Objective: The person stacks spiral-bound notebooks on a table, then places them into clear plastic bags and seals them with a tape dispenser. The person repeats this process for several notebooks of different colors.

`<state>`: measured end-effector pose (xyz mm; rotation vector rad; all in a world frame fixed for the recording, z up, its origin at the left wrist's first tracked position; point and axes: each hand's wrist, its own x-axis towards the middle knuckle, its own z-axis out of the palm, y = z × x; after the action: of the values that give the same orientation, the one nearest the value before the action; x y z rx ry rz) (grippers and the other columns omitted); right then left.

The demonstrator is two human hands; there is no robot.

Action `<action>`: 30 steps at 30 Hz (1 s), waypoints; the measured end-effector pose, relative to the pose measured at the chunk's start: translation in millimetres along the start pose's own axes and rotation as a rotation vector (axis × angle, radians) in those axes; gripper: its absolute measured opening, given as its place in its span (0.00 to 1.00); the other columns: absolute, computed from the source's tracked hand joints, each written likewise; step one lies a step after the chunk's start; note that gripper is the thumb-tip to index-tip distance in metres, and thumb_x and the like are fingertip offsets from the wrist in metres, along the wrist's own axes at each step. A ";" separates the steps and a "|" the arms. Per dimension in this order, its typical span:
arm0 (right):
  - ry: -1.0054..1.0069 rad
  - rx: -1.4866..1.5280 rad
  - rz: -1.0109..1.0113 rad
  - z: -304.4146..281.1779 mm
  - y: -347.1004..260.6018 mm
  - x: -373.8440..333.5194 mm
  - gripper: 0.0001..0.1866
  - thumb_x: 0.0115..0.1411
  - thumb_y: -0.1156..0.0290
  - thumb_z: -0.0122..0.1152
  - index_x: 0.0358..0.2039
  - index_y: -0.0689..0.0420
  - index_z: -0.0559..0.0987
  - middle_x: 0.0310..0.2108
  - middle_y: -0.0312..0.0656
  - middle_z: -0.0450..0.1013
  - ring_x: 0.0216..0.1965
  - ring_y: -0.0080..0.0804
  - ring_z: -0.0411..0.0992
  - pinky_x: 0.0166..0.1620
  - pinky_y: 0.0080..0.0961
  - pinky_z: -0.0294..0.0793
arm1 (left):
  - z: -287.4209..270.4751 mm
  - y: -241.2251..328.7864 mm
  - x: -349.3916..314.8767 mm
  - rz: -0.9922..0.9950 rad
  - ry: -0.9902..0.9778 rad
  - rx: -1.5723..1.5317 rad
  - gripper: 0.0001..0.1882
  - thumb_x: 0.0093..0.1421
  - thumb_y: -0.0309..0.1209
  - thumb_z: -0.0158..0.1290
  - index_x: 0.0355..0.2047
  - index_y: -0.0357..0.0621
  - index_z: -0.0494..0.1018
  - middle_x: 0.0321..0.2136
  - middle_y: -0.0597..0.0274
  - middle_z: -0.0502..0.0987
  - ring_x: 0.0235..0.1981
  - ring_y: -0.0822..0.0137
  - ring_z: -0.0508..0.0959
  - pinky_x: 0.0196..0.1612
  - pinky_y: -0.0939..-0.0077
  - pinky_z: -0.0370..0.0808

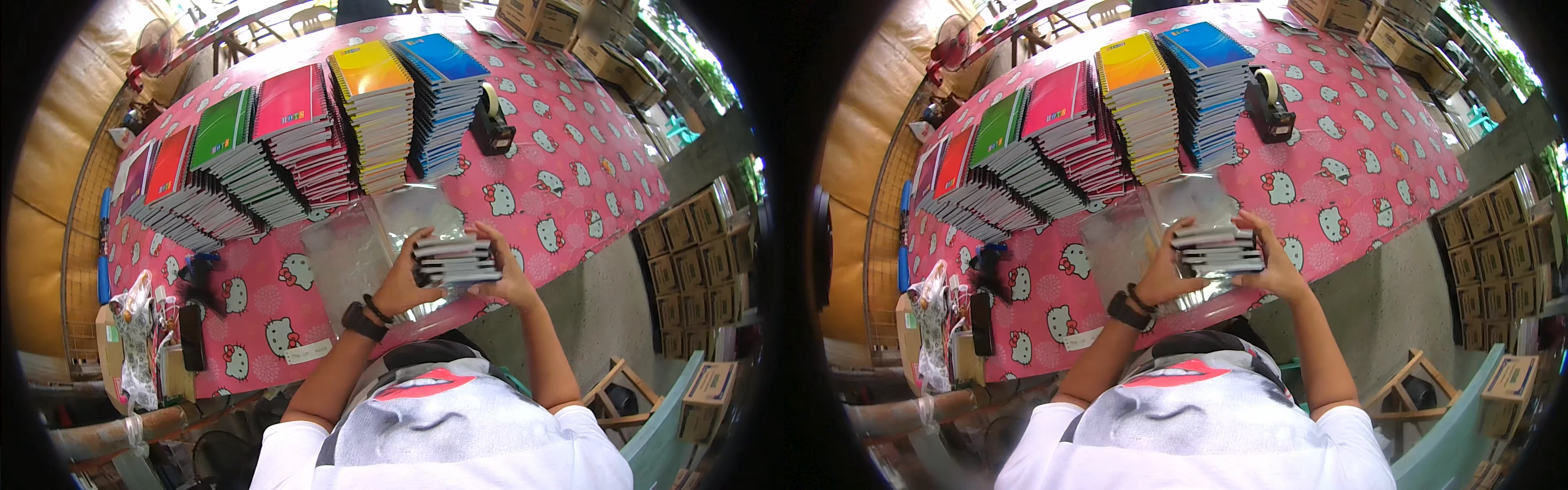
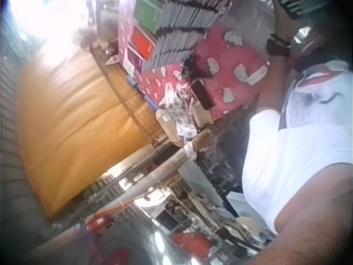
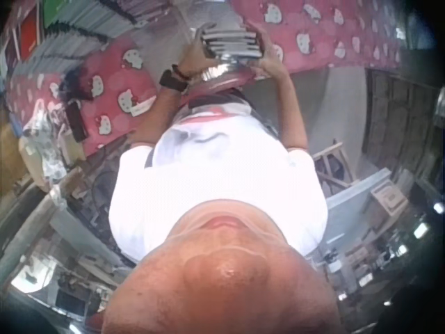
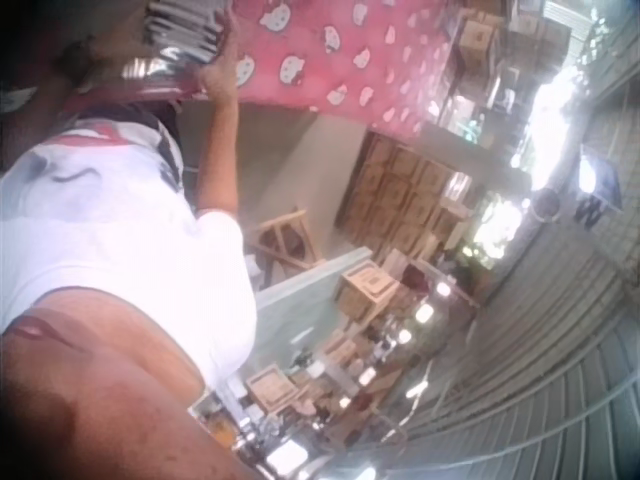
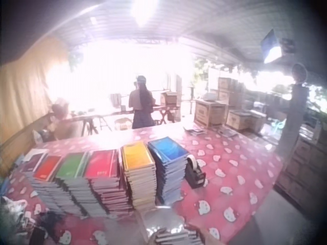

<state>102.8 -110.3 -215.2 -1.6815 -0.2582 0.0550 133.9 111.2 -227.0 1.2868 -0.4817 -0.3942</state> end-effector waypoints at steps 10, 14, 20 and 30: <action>0.004 0.142 0.027 -9.8 45.2 28.6 0.51 0.30 0.69 0.76 0.57 0.56 0.59 0.46 0.42 0.66 0.46 0.33 0.66 0.51 0.28 0.65 | 25.9 -56.7 24.4 0.083 0.220 0.190 0.42 0.40 0.24 0.65 0.54 0.46 0.54 0.48 0.58 0.62 0.49 0.65 0.67 0.52 0.69 0.66; -0.105 0.127 0.081 -18.5 56.9 31.6 0.41 0.29 0.78 0.75 0.46 0.57 0.63 0.40 0.39 0.69 0.43 0.29 0.68 0.47 0.27 0.69 | -14.1 -57.1 -12.5 0.170 0.437 0.742 0.44 0.41 0.36 0.64 0.57 0.44 0.54 0.54 0.50 0.59 0.55 0.54 0.61 0.57 0.60 0.58; -0.155 0.141 0.162 -20.4 73.1 31.2 0.44 0.33 0.80 0.74 0.51 0.59 0.59 0.42 0.44 0.70 0.44 0.32 0.69 0.49 0.29 0.69 | -44.2 -75.1 -76.2 -0.603 1.135 1.465 0.42 0.41 0.41 0.63 0.54 0.38 0.58 0.53 0.43 0.60 0.53 0.46 0.61 0.55 0.55 0.58; -0.174 0.051 0.134 -27.5 87.7 31.9 0.43 0.35 0.77 0.73 0.51 0.61 0.58 0.42 0.43 0.69 0.43 0.32 0.69 0.48 0.27 0.70 | -37.1 -59.4 -53.2 -0.718 1.287 1.177 0.52 0.33 0.42 0.68 0.55 0.36 0.52 0.45 0.41 0.64 0.48 0.46 0.65 0.49 0.59 0.67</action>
<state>151.1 -139.8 -294.3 -1.6437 -0.2717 0.3063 109.0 155.5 -298.8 2.4884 1.0499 0.2739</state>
